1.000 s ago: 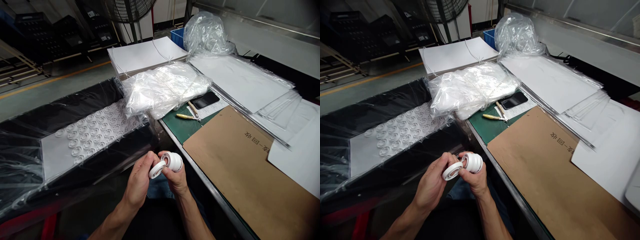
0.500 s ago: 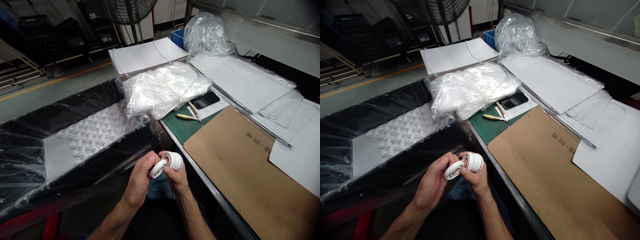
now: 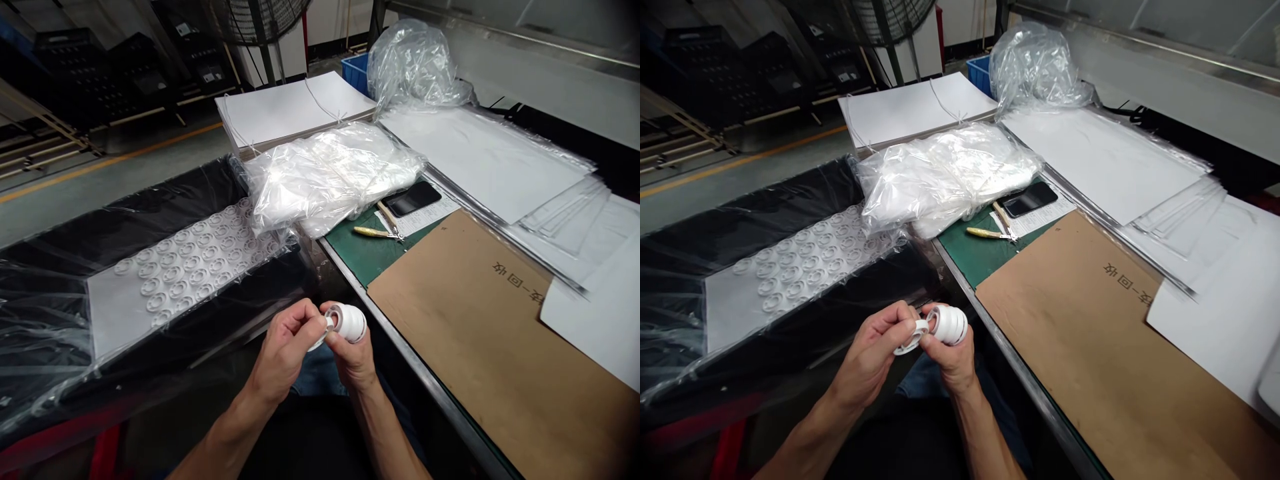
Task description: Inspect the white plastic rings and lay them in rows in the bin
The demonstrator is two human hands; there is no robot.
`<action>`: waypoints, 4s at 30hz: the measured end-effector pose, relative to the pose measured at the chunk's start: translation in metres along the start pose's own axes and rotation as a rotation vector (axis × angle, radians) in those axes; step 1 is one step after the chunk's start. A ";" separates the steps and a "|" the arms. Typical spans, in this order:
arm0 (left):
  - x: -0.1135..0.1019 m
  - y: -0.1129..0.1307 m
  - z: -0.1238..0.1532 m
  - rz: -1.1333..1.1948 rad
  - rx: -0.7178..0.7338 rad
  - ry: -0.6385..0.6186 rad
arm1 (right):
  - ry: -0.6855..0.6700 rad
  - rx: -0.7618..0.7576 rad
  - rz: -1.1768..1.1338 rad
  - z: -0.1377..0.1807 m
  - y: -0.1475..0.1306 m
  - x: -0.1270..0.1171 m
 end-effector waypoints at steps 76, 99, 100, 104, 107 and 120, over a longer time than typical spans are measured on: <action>0.012 0.018 0.013 -0.160 -0.032 -0.209 | -0.111 0.236 -0.250 -0.011 0.013 0.006; 0.004 0.010 0.003 -0.219 -0.049 -0.098 | -0.127 0.241 -0.219 -0.009 0.012 0.007; 0.004 0.011 0.003 -0.204 -0.045 -0.093 | -0.131 0.244 -0.218 -0.009 0.013 0.007; 0.005 0.013 0.004 -0.186 -0.042 -0.077 | -0.132 0.248 -0.216 -0.009 0.015 0.006; 0.006 0.014 0.004 -0.180 -0.048 -0.073 | -0.122 0.243 -0.224 -0.009 0.015 0.006; 0.007 0.012 0.005 -0.166 -0.059 -0.120 | -0.133 0.244 -0.214 -0.009 0.012 0.009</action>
Point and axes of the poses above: each hand's wrist, its own z-axis away from the middle knuckle, its own x-axis out of the palm, y = z × x, the point moved 6 cm from there along -z, towards the middle knuckle, and after that the axes turned 5 degrees about x, right-handed, at the moved point
